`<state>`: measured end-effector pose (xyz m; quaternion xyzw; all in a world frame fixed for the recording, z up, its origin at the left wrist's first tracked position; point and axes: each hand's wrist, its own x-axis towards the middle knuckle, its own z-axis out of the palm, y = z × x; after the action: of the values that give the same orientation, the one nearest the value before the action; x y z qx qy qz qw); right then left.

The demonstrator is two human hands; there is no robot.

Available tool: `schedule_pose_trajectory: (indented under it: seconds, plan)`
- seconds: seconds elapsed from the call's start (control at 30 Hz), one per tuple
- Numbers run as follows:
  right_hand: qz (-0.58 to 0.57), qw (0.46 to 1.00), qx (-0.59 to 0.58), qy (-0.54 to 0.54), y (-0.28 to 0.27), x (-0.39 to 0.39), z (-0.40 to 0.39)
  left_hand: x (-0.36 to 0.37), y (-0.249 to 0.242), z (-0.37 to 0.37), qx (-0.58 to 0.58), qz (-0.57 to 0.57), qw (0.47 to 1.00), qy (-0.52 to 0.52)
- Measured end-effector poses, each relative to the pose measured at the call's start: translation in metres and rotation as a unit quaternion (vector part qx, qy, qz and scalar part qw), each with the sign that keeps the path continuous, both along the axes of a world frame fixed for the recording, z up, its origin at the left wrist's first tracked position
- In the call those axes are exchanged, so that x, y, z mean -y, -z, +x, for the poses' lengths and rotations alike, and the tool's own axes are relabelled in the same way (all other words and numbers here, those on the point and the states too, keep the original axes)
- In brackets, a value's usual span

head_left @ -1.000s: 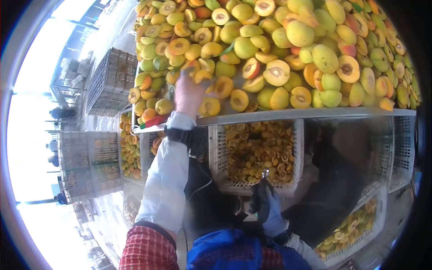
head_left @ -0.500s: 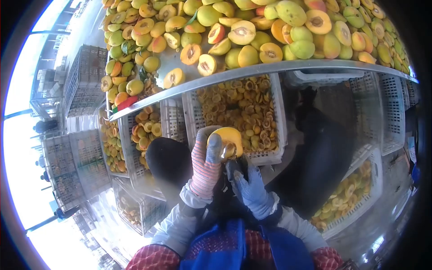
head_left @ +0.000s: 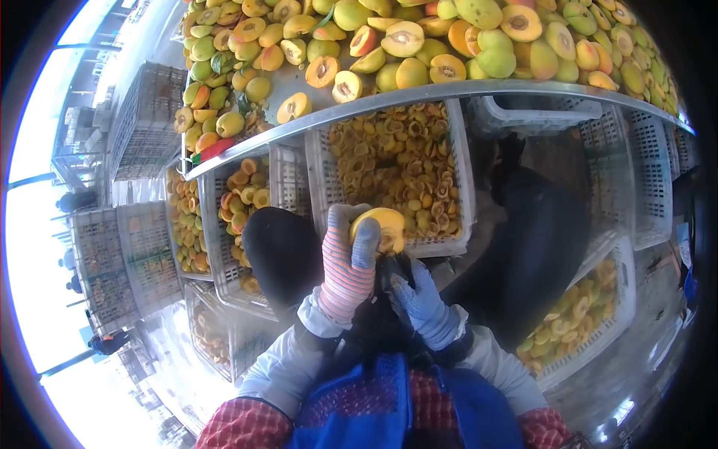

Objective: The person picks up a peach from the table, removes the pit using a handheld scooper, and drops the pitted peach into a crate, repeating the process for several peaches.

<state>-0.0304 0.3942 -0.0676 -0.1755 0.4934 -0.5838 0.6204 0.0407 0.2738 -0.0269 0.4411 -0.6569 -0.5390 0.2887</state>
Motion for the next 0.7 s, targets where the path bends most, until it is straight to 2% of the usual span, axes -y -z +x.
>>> schedule_pose_trajectory:
  seconds: [0.1, 0.13, 0.17, 0.23, 0.27, 0.33, 0.37, 0.4, 0.47, 0.57, 0.6, 0.7]
  plan:
    - [-0.012, 0.985, 0.156, 0.076, 0.0, -0.002, 0.006, 0.015, -0.021, -0.002, -0.019, 0.158, 0.982, 0.099]
    - [-0.017, 0.976, 0.196, 0.094, 0.001, -0.004, 0.007, 0.019, -0.024, -0.003, -0.041, 0.223, 0.969, 0.098]
    - [-0.011, 0.969, 0.228, 0.093, 0.004, -0.005, 0.006, 0.019, -0.023, -0.004, -0.038, 0.215, 0.971, 0.096]
    - [-0.078, 0.982, 0.127, 0.114, 0.012, -0.002, 0.012, 0.019, -0.02, -0.006, -0.032, 0.2, 0.975, 0.093]
    - [-0.149, 0.98, -0.009, 0.133, 0.014, 0.003, 0.018, 0.019, -0.02, -0.005, -0.009, 0.157, 0.983, 0.092]
    - [-0.213, 0.966, 0.138, 0.059, 0.017, 0.004, 0.016, 0.018, -0.018, -0.004, 0.01, 0.122, 0.987, 0.103]
    - [-0.19, 0.891, 0.41, -0.038, 0.007, 0.008, 0.004, 0.017, -0.017, -0.002, 0.021, 0.105, 0.989, 0.106]
    - [-0.15, 0.736, 0.647, -0.131, -0.001, 0.01, -0.003, 0.016, -0.017, -0.002, 0.011, 0.116, 0.987, 0.109]
    - [-0.124, 0.697, 0.693, -0.132, -0.008, 0.012, -0.005, 0.015, -0.018, -0.004, -0.011, 0.135, 0.984, 0.112]
    - [-0.083, 0.64, 0.755, -0.119, -0.015, 0.012, -0.004, 0.011, -0.005, -0.001, -0.142, 0.329, 0.931, 0.074]
    - [-0.07, 0.621, 0.772, -0.111, -0.015, 0.013, -0.004, 0.009, -0.006, -0.001, -0.131, 0.341, 0.929, 0.05]
    - [-0.121, 0.597, 0.783, -0.123, -0.007, 0.015, 0.001, 0.001, -0.01, -0.004, -0.183, 0.395, 0.9, -0.006]
